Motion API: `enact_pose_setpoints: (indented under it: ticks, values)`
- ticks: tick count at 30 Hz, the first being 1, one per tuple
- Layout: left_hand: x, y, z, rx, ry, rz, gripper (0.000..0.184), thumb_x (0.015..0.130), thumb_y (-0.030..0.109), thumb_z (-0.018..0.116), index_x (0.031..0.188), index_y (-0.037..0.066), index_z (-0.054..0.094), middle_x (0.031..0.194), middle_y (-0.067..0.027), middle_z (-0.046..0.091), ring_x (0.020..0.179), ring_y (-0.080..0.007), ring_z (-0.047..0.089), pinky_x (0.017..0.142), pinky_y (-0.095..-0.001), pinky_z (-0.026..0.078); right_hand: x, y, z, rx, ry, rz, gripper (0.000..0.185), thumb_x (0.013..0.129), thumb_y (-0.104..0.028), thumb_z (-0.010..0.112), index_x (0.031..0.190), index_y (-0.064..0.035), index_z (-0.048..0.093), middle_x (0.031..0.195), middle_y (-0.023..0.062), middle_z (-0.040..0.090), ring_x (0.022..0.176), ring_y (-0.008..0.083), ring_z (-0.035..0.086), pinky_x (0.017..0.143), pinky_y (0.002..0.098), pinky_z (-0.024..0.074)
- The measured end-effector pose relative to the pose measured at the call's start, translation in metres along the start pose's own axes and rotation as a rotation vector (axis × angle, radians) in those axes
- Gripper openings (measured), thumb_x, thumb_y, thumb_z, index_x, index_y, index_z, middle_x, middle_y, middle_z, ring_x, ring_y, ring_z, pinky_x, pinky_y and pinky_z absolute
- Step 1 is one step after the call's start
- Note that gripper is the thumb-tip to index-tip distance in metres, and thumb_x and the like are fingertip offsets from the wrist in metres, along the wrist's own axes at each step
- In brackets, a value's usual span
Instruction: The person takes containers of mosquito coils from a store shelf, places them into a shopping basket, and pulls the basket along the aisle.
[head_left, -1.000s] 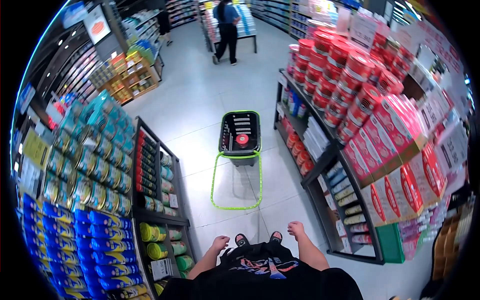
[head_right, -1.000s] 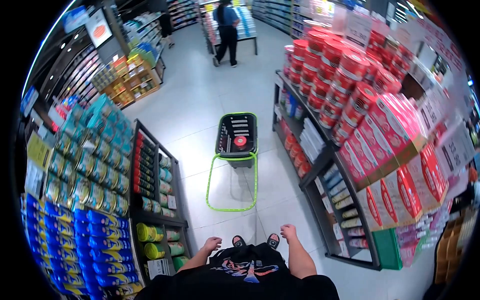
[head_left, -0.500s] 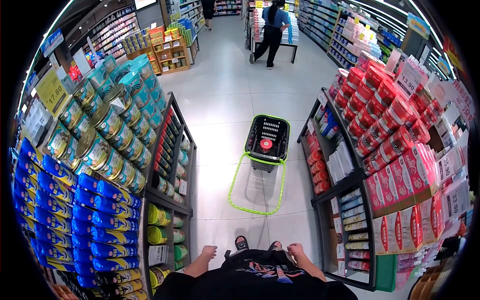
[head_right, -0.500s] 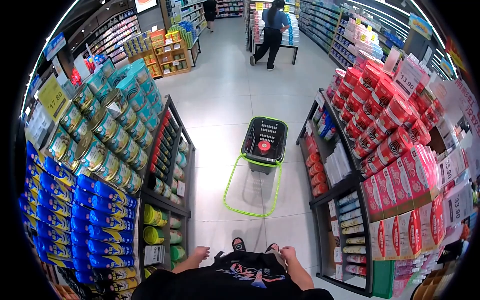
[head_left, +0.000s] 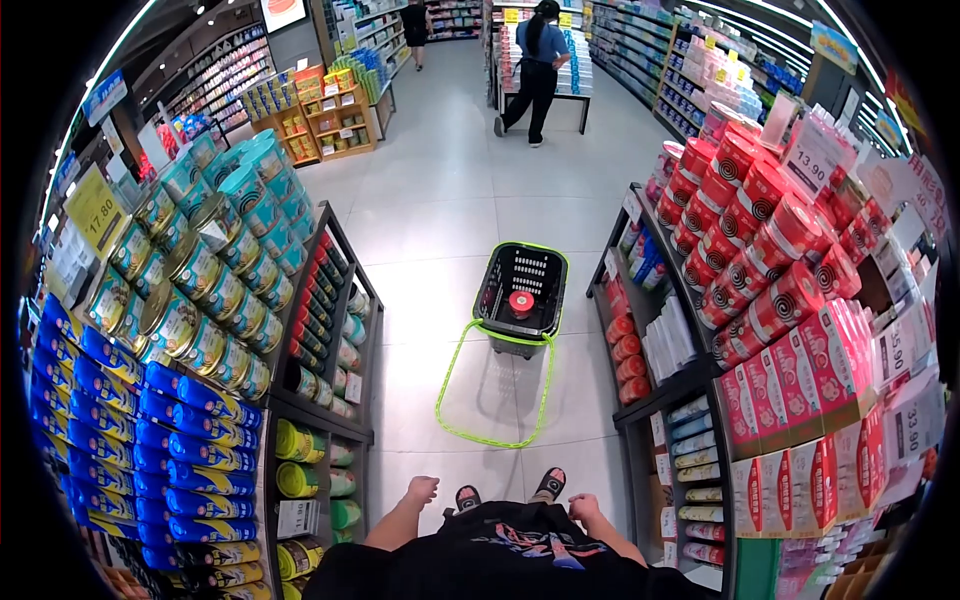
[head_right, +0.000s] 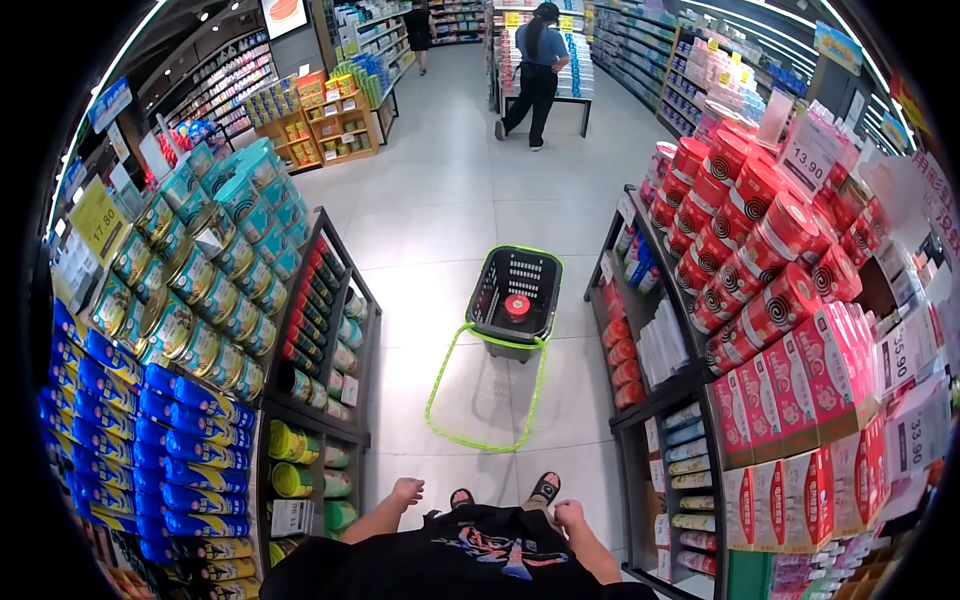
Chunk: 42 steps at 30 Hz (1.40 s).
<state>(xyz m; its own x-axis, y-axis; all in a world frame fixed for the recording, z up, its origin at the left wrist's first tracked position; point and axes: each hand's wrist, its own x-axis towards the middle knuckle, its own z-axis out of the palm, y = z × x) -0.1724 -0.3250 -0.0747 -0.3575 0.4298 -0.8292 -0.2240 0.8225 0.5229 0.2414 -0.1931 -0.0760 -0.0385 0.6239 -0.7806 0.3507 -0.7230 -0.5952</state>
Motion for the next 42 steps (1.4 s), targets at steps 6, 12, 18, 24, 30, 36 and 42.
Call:
enact_pose_setpoints:
  ticks: [6,12,18,24,30,36,42]
  values:
    - [-0.015,0.031,0.057,0.056,-0.065,-0.085,0.026,0.079,0.022,0.058,0.095,0.002,0.059,0.081,-0.0098,0.059,0.062,-0.0205,0.056,0.051,-0.0326,0.043,0.039,-0.033,-0.058,0.086,0.039,-0.045,0.021,0.067,0.005,0.05,0.086,0.0058,0.059,0.06,0.013,0.055,0.045,0.0189,0.052,0.038,0.0279,0.0387]
    - [-0.041,0.085,0.132,0.007,-0.071,0.078,0.03,0.079,0.021,0.055,0.097,-0.003,0.058,0.085,-0.0101,0.06,0.066,-0.0176,0.056,0.052,-0.0268,0.044,0.067,-0.019,-0.12,0.102,0.041,-0.005,0.02,0.067,0.003,0.051,0.085,0.0033,0.06,0.061,0.0112,0.055,0.045,0.0187,0.051,0.038,0.0285,0.0382]
    - [-0.037,0.105,0.154,0.137,-0.111,0.042,0.03,0.078,0.019,0.057,0.099,-0.001,0.059,0.082,-0.0077,0.059,0.061,-0.0153,0.055,0.049,-0.026,0.043,0.086,0.011,-0.155,0.163,0.093,0.094,0.011,0.068,-0.002,0.052,0.077,-0.001,0.059,0.057,0.0079,0.051,0.042,0.0166,0.047,0.034,0.0276,0.0341]
    - [-0.02,0.11,0.145,0.139,-0.088,0.048,0.027,0.078,0.022,0.058,0.097,0.001,0.058,0.08,-0.0063,0.058,0.062,-0.0159,0.055,0.05,-0.0266,0.042,0.069,0.018,-0.154,0.207,0.146,0.153,0.008,0.067,-0.005,0.052,0.066,0.0005,0.057,0.058,0.0116,0.054,0.045,0.0195,0.053,0.037,0.0307,0.0403]
    - [-0.013,0.098,0.153,0.064,-0.065,0.018,0.029,0.079,0.023,0.058,0.098,0.001,0.057,0.082,-0.0073,0.058,0.063,-0.0177,0.056,0.053,-0.029,0.044,0.06,0.015,-0.141,0.015,0.167,-0.07,0.012,0.069,-0.009,0.055,0.063,0.0005,0.062,0.061,0.0121,0.058,0.048,0.0184,0.055,0.04,0.0313,0.0427]
    - [-0.016,0.08,0.168,0.07,-0.106,-0.006,0.031,0.078,0.022,0.058,0.1,0.0,0.058,0.082,-0.0073,0.058,0.062,-0.0174,0.054,0.05,-0.0301,0.043,0.063,-0.001,-0.159,0.078,0.126,0.087,0.012,0.071,-0.008,0.054,0.071,0.0005,0.062,0.063,0.0116,0.058,0.048,0.0186,0.055,0.04,0.03,0.0411]
    - [-0.017,0.072,0.17,0.106,-0.108,-0.014,0.028,0.079,0.022,0.058,0.097,0.001,0.059,0.078,-0.0063,0.058,0.059,-0.0155,0.052,0.049,-0.0294,0.042,0.077,-0.004,-0.168,0.161,0.125,0.129,0.02,0.065,0.003,0.055,0.084,-0.001,0.063,0.066,0.0099,0.059,0.048,0.0179,0.056,0.039,0.0276,0.0427]
